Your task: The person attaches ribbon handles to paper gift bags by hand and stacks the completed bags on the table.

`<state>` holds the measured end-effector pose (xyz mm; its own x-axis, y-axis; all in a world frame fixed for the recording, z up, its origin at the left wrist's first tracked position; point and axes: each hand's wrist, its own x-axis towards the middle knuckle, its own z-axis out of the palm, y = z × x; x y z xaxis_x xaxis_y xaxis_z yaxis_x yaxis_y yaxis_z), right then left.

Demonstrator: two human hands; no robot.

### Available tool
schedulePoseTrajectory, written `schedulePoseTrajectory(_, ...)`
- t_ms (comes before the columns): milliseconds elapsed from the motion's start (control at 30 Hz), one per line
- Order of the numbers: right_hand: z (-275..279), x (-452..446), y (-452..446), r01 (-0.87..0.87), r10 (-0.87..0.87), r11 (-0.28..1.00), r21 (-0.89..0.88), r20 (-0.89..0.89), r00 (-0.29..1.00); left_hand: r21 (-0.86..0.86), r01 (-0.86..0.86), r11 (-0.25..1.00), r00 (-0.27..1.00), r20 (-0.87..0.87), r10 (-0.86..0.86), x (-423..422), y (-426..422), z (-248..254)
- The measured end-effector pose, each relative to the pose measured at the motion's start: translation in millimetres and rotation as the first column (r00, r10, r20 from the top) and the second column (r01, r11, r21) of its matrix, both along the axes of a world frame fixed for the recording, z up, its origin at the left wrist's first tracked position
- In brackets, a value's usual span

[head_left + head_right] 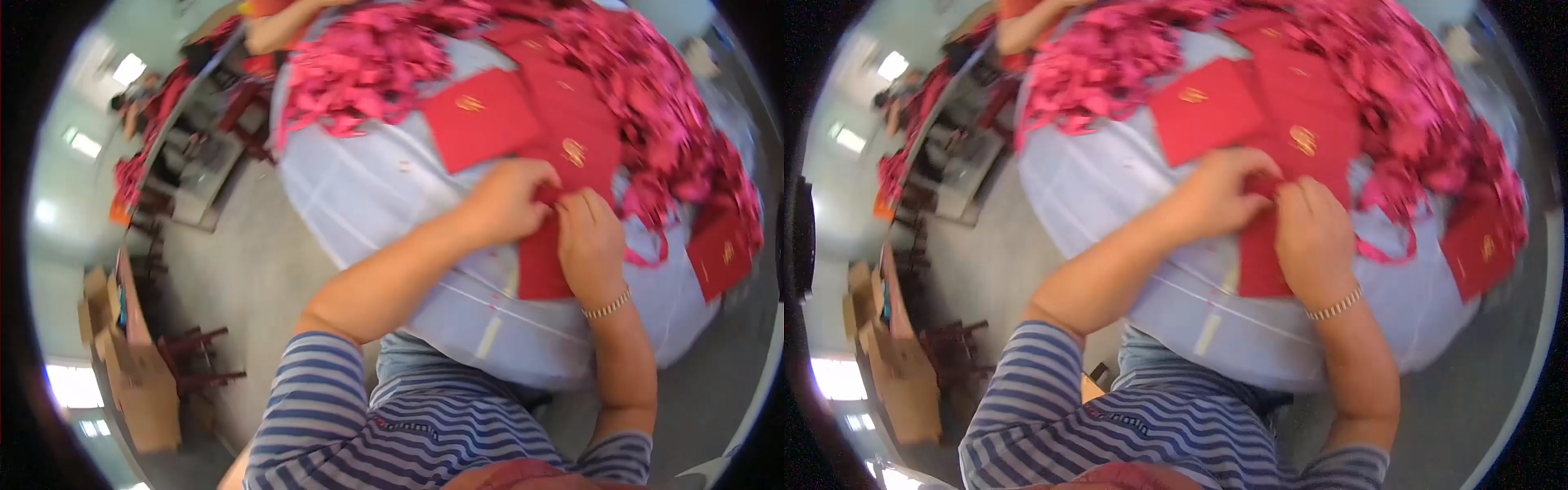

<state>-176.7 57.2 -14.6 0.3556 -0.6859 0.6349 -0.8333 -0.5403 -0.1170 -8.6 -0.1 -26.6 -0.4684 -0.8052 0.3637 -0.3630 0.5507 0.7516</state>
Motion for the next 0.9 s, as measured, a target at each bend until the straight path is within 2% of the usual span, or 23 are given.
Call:
schedulePoseTrajectory(67, -3, 2, -3, 0.024, -0.024, 1.0, -0.015, -0.034, 0.999, 0.044, -0.015, 0.999, 0.999, -0.037, 0.017, -3, -2, -3)
schedulePoseTrajectory(100, -4, 1, -3, 0.028, -0.027, 1.0, 0.004, -0.028, 0.999, 0.002, -0.03, 1.0, 0.997, -0.069, 0.031, -4, -1, -4)
schedulePoseTrajectory(133, -3, -1, -3, -0.004, 0.0, 0.998, 0.069, 0.049, 0.999, -0.017, -0.041, 0.999, 0.996, -0.086, 0.039, -6, -1, -9)
schedulePoseTrajectory(167, 0, -2, -2, -0.037, 0.021, 0.991, 0.129, 0.124, 0.992, 0.051, -0.029, 0.998, 0.998, -0.059, 0.032, -8, 0, -8)
schedulePoseTrajectory(233, 3, -5, -2, -0.054, 0.008, 0.973, 0.223, 0.204, 0.979, 0.004, -0.048, 0.999, 0.997, -0.057, 0.048, -12, 2, -12)
schedulePoseTrajectory(367, 6, -4, 1, -0.019, -0.045, 0.965, 0.261, 0.239, 0.97, -0.069, -0.036, 0.997, 0.999, 0.005, 0.037, -15, 7, -11)
schedulePoseTrajectory(433, 11, -5, 0, 0.039, -0.142, 0.92, 0.389, 0.241, 0.96, -0.09, -0.017, 0.996, 1.0, -0.022, 0.015, -17, 11, -9)
schedulePoseTrajectory(567, 15, -4, -1, 0.136, -0.199, 0.889, 0.436, 0.102, 0.975, -0.105, -0.03, 0.994, 0.999, 0.04, 0.035, -24, 13, -12)
schedulePoseTrajectory(633, 12, -3, -1, 0.058, -0.15, 0.915, 0.399, 0.203, 0.968, -0.029, -0.051, 0.998, 0.999, 0.015, 0.051, -21, 11, -11)
schedulePoseTrajectory(667, 10, -4, -3, 0.022, -0.092, 0.944, 0.33, 0.198, 0.976, -0.008, -0.047, 0.999, 0.999, 0.022, 0.048, -16, 10, -10)
schedulePoseTrajectory(733, 16, -7, -1, 0.019, -0.121, 0.916, 0.4, 0.231, 0.965, 0.07, -0.043, 0.997, 0.999, 0.035, 0.04, -12, 7, -7)
schedulePoseTrajectory(800, 23, -12, 3, -0.02, -0.158, 0.863, 0.505, 0.307, 0.938, 0.035, -0.033, 0.999, 0.999, -0.002, 0.033, -9, 4, -10)
schedulePoseTrajectory(867, 11, -22, 0, 0.017, -0.172, 0.895, 0.445, 0.311, 0.935, 0.012, -0.043, 0.999, 0.999, -0.012, 0.043, -9, 5, -9)
schedulePoseTrajectory(900, 5, -27, -1, -0.026, -0.164, 0.89, 0.456, 0.37, 0.914, -0.005, -0.058, 0.998, 0.998, -0.004, 0.058, -8, 6, -8)
